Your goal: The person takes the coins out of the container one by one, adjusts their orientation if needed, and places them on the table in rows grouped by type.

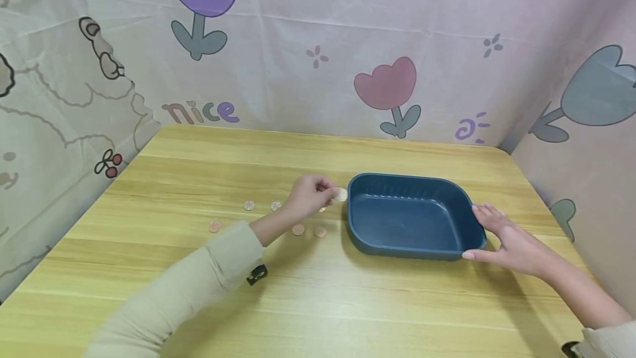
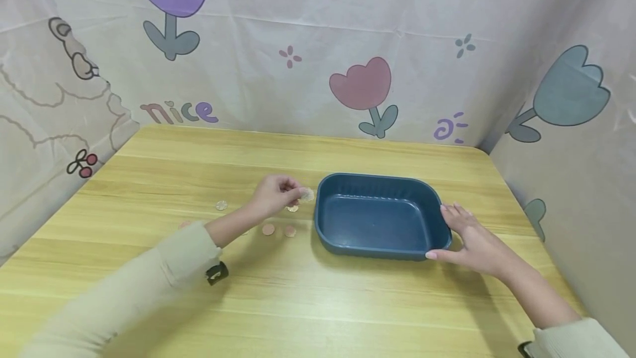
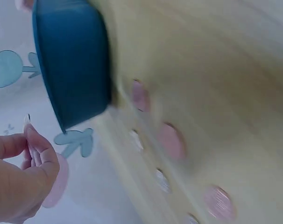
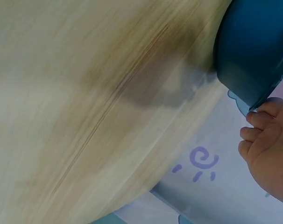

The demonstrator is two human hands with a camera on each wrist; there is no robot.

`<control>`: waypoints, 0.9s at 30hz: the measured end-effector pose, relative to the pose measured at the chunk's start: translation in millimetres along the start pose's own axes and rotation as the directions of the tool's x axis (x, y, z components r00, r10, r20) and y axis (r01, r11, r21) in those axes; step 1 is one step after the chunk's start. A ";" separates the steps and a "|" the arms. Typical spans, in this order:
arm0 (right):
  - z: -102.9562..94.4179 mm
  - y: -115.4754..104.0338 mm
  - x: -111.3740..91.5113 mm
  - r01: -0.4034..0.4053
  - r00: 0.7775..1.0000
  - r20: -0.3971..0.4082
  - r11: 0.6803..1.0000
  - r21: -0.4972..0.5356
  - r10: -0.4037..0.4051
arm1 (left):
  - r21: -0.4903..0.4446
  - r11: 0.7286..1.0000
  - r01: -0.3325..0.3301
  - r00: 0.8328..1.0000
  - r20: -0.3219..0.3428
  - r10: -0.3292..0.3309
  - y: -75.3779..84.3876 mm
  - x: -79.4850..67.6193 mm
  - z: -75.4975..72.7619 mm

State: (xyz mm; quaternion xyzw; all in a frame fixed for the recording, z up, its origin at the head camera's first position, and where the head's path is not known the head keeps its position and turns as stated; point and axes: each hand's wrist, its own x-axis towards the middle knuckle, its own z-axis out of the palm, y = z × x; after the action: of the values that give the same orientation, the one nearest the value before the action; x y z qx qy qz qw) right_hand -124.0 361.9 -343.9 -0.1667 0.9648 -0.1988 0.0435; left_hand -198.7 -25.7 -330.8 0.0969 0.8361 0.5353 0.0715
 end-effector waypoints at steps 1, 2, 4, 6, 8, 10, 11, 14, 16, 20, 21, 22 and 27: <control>0.1 -0.6 0.2 -0.002 1.000 0.001 1.000 -0.005 0.002 | 0.001 1.000 0.011 1.000 -0.002 -0.011 -3.6 -1.6 -4.3; 0.1 -1.3 0.4 -0.004 1.000 0.002 1.000 -0.010 0.004 | 0.014 1.000 0.014 1.000 -0.003 -0.014 -7.3 -3.5 -8.8; -0.1 -2.4 0.6 -0.009 1.000 0.007 1.000 -0.020 0.009 | 0.026 0.999 0.024 1.000 0.000 -0.024 -14.4 -8.3 -18.3; -0.6 -3.0 0.6 -0.014 1.000 0.009 0.999 -0.031 0.014 | 0.040 0.998 0.039 0.999 -0.002 -0.039 -21.1 -12.8 -28.3; -1.2 -3.0 0.2 -0.014 1.000 0.010 0.999 -0.037 0.015 | 0.057 0.997 0.055 0.998 -0.005 -0.055 -27.9 -16.9 -38.6; -1.7 -2.6 -0.2 -0.010 1.000 0.008 0.999 -0.040 0.011 | 0.069 0.994 0.083 0.996 -0.022 -0.081 -34.4 -20.4 -48.4; -1.8 -2.3 -0.4 -0.007 1.000 0.006 0.999 -0.042 0.007 | 0.080 0.992 0.097 0.995 -0.034 -0.095 -37.5 -21.7 -52.8; -1.8 -1.4 -0.9 0.005 1.000 -0.001 0.999 -0.046 -0.006 | 0.097 0.987 0.131 0.991 -0.053 -0.126 -47.7 -26.1 -65.7; -1.7 -1.1 -1.0 0.009 1.000 -0.004 0.999 -0.049 -0.010 | 0.105 0.983 0.148 0.988 -0.069 -0.141 -54.0 -29.1 -73.9; -1.8 -1.0 -1.5 0.009 1.000 -0.006 0.998 -0.058 -0.010 | 0.143 0.980 0.137 0.988 -0.086 -0.125 -65.0 -35.5 -92.0; -1.8 -1.1 -1.6 0.010 1.000 -0.006 0.998 -0.061 -0.011 | 0.148 0.980 0.129 0.989 -0.086 -0.117 -67.6 -37.1 -97.2; -1.9 -1.2 -1.7 0.010 1.000 -0.007 0.998 -0.064 -0.011 | 0.163 0.979 0.122 0.990 -0.090 -0.109 -69.9 -38.7 -102.4; -2.5 -1.7 -1.2 0.017 1.000 -0.008 0.997 -0.075 -0.018 | 0.214 0.970 0.117 0.990 -0.103 -0.097 -80.8 -48.1 -127.5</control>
State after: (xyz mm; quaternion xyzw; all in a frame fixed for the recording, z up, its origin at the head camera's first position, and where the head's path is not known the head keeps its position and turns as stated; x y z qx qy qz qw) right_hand -122.7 361.7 -340.9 -0.1758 0.9702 -0.1636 0.0314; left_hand -187.4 -182.5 -350.3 0.0342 0.8964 0.4389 0.0508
